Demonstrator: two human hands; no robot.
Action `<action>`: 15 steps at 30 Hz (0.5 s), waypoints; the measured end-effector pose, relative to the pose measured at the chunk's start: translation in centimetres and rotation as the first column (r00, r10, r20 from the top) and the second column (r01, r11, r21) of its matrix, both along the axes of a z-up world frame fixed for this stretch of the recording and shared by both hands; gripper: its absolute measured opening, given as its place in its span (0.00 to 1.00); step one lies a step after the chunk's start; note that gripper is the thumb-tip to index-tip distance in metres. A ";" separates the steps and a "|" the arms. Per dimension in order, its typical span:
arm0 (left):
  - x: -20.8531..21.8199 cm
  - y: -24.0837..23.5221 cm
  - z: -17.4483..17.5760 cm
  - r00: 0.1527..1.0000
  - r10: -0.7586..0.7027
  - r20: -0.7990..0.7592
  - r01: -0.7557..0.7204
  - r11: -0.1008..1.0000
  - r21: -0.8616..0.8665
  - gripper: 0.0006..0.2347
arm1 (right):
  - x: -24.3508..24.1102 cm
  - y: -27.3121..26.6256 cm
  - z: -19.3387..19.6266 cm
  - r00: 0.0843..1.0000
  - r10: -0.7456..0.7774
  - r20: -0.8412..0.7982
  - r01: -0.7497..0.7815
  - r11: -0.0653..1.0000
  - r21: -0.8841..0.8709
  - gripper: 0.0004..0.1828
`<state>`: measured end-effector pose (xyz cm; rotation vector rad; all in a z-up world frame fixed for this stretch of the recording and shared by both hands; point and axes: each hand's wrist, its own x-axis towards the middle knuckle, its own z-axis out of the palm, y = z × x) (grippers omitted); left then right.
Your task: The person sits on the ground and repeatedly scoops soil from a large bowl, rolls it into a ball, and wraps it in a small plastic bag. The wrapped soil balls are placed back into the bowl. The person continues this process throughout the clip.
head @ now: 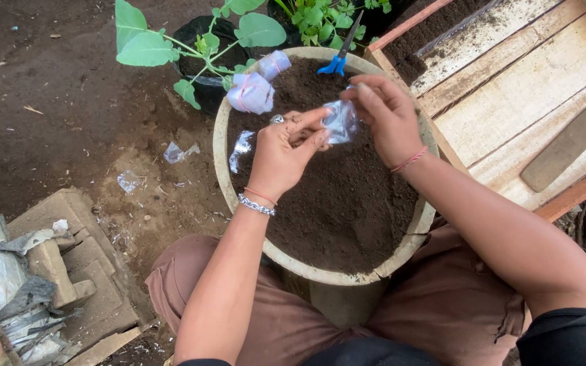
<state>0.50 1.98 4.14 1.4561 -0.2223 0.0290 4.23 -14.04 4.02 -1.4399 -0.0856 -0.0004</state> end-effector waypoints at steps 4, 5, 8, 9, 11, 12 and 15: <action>0.2 0.4 0.2 1.000 0.020 -0.011 -0.020 1.000 0.012 0.12 | -1.2 0.5 -5.7 0.883 0.248 0.399 -0.027 0.874 -0.485 0.10; 0.1 0.6 0.6 0.998 0.062 -0.006 -0.061 0.994 0.089 0.13 | -2.4 1.6 -5.7 0.821 0.385 0.423 -0.058 0.792 -0.608 0.15; 0.4 1.0 0.3 0.984 0.139 0.114 -0.166 0.945 0.281 0.12 | -6.1 3.3 -6.9 0.715 0.571 0.403 -0.099 0.654 -0.750 0.24; 0.5 1.1 -0.1 0.962 0.157 0.224 -0.235 0.891 0.388 0.12 | -7.4 3.6 -7.6 0.686 0.620 0.381 -0.124 0.616 -0.778 0.28; 0.2 1.0 0.0 0.958 0.147 0.244 -0.243 0.870 0.429 0.11 | -8.5 3.2 -8.8 0.675 0.640 0.368 -0.033 0.525 -0.851 0.23; 0.1 1.0 0.1 0.954 0.133 0.270 -0.251 0.846 0.471 0.11 | -9.0 3.1 -9.3 0.665 0.656 0.359 0.067 0.426 -0.902 0.18; 0.3 0.7 -1.0 0.970 0.097 0.224 -0.204 0.828 0.522 0.11 | -9.0 2.3 -9.7 0.812 0.584 -0.003 -0.177 0.241 -0.954 0.21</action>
